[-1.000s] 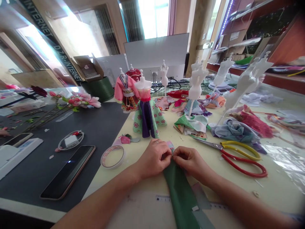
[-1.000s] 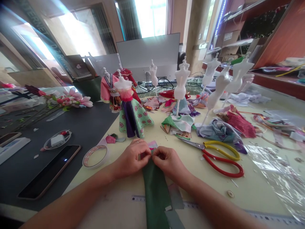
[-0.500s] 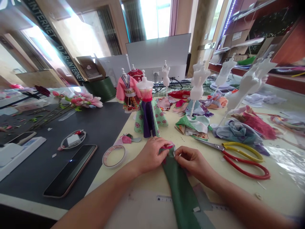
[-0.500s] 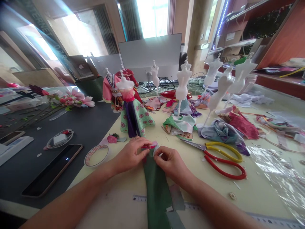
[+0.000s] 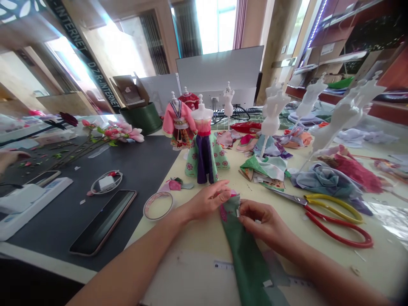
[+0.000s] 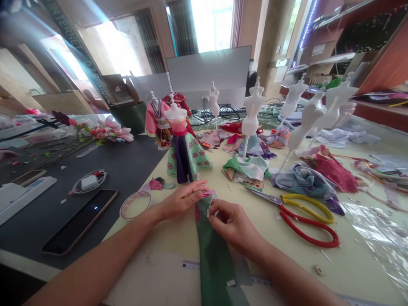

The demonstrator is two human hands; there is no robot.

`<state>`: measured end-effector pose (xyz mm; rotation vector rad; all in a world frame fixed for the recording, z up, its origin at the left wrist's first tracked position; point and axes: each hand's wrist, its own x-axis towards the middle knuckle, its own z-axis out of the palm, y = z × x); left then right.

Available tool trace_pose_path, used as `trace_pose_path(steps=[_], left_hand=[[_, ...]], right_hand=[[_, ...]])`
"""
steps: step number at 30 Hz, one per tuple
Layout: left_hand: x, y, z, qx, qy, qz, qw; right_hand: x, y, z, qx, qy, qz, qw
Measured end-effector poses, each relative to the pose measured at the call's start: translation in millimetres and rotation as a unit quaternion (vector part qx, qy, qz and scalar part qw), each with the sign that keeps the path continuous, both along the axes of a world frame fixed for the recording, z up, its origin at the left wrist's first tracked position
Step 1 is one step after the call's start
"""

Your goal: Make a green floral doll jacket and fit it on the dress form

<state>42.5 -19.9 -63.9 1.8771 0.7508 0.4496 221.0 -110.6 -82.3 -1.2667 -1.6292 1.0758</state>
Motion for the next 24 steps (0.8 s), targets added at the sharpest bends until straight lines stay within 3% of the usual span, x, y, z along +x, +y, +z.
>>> trace_pose_path(steps=[5, 9, 19, 24], left_hand=[[-2, 2, 3.3, -0.061, -0.017, -0.022, 0.998], [-4, 1, 9.7, -0.066, -0.018, -0.024, 0.997], [-2, -1, 10.2, -0.069, -0.01, -0.021, 0.997], [-1, -4, 12.1, -0.101, -0.029, -0.041, 0.994]], right_hand=[[2, -2, 4.3, 0.053, -0.036, 0.015, 0.998], [2, -2, 4.8, 0.058, -0.04, 0.003, 0.998], [2, -3, 4.5, 0.095, -0.031, -0.012, 0.995], [4, -1, 4.5, 0.096, -0.017, 0.008, 0.995]])
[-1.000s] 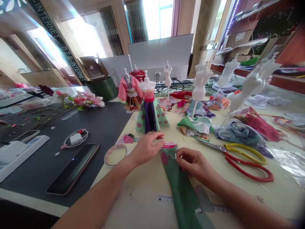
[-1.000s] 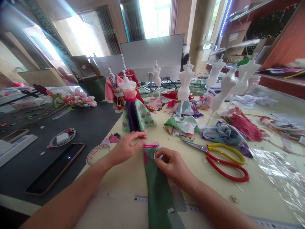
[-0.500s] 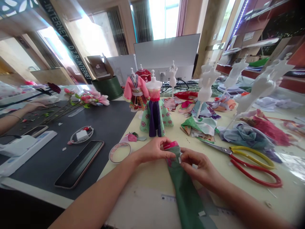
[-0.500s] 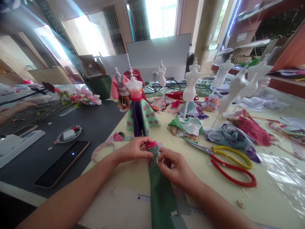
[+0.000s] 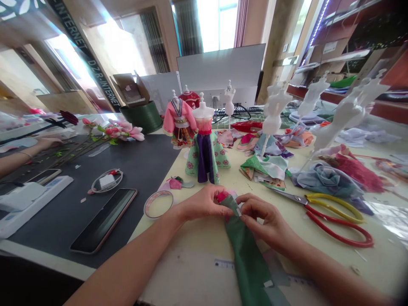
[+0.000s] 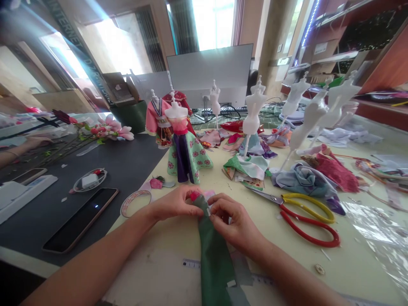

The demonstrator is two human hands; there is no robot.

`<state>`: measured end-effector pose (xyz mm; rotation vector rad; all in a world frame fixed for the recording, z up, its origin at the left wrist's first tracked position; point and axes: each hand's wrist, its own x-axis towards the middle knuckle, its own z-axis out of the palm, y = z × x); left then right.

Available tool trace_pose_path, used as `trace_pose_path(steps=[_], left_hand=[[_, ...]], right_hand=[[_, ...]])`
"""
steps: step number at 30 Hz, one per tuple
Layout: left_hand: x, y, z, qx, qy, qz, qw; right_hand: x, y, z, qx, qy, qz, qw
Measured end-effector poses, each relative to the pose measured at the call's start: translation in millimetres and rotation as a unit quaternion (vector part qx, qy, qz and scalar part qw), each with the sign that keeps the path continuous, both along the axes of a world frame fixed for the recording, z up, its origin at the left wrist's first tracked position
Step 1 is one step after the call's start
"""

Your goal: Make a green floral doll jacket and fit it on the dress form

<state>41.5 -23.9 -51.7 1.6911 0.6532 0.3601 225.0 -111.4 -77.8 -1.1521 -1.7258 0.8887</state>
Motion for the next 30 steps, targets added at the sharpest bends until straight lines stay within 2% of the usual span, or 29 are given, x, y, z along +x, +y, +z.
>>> trace_pose_path(steps=[6, 11, 15, 19, 22, 30], left_hand=[[2, -3, -1.9, -0.043, -0.01, -0.021, 0.999], [4, -5, -5.2, -0.027, -0.009, 0.008, 1.0], [5, -7, -6.0, -0.004, 0.014, 0.04, 0.999], [5, -7, -5.1, -0.005, 0.027, 0.046, 0.999], [6, -9, -3.7, 0.006, 0.043, 0.041, 0.998], [10, -13, -2.5, 0.016, 0.048, 0.041, 0.998]], right_hand=[[1, 2, -6.4, -0.006, -0.002, -0.002, 1.0], [1, 4, -10.6, -0.037, -0.019, -0.015, 0.999], [0, 2, -1.8, -0.077, -0.012, -0.018, 0.997], [-2, -1, 9.4, -0.13, 0.0, -0.014, 0.991], [-4, -1, 9.6, -0.123, -0.003, -0.017, 0.992], [-6, 3, -3.5, -0.091, -0.016, -0.035, 0.995]])
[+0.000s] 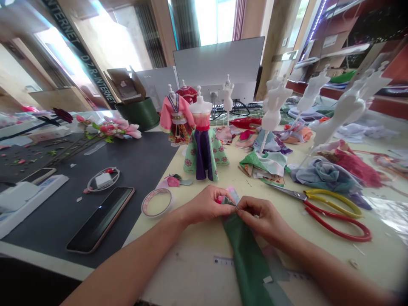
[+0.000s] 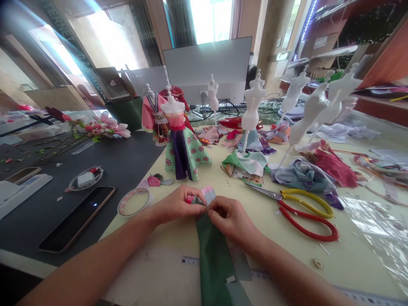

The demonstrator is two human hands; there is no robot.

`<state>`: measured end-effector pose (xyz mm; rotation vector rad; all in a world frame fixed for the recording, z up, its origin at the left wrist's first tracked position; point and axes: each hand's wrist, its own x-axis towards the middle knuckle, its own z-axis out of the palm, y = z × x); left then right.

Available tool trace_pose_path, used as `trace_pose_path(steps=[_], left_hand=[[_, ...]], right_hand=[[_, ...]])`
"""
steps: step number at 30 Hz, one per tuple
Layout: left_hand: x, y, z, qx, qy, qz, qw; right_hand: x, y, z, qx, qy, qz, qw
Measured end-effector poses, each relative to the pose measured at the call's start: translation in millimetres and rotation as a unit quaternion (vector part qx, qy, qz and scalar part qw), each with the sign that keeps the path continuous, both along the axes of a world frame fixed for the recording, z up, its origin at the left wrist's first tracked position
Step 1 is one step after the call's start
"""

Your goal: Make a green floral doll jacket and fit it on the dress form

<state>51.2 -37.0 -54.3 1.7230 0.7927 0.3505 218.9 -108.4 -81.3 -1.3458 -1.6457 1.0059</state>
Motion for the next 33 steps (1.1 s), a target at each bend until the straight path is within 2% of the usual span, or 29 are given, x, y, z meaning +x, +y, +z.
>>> trace_pose_path(steps=[27, 33], left_hand=[[0.6, -0.8, -6.8, 0.011, 0.026, 0.018, 0.999], [2.9, -0.7, -6.3, 0.008, 0.019, 0.021, 1.0]], right_hand=[[1.2, -2.3, 2.0, -0.025, -0.007, -0.014, 1.0], [-0.9, -3.8, 1.0, 0.007, -0.034, -0.03, 0.999]])
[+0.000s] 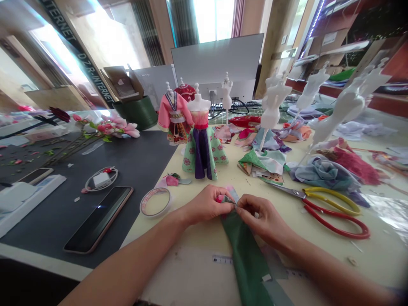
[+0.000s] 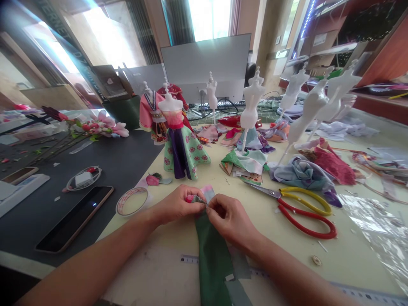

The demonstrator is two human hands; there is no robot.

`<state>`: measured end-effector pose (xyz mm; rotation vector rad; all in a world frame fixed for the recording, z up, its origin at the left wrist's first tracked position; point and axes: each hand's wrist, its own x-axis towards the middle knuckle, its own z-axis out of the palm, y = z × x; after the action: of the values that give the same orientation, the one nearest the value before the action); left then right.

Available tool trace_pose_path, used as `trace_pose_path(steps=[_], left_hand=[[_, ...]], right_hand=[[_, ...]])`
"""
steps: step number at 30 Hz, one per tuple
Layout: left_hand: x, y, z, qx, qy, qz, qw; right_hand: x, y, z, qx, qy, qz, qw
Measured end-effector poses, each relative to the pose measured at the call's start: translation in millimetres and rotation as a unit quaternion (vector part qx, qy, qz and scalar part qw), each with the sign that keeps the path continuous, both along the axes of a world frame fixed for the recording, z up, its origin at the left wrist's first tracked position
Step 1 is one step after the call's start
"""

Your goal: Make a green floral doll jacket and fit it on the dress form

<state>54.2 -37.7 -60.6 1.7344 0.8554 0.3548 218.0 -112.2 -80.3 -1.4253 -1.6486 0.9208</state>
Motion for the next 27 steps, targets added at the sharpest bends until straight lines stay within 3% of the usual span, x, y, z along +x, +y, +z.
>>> trace_pose_path(steps=[10, 23, 27], left_hand=[[-3.4, 0.5, 1.3, -0.056, -0.026, -0.026, 0.998], [-2.7, 0.0, 2.7, -0.068, -0.059, -0.021, 0.996], [-2.0, 0.4, 2.5, -0.08, -0.075, -0.009, 0.994]], right_hand=[[2.6, 4.8, -7.5, -0.01, 0.032, -0.005, 0.999], [3.0, 4.4, -8.4, -0.029, 0.03, 0.003, 0.999], [4.1, 2.4, -4.9, 0.017, -0.001, -0.025, 1.0]])
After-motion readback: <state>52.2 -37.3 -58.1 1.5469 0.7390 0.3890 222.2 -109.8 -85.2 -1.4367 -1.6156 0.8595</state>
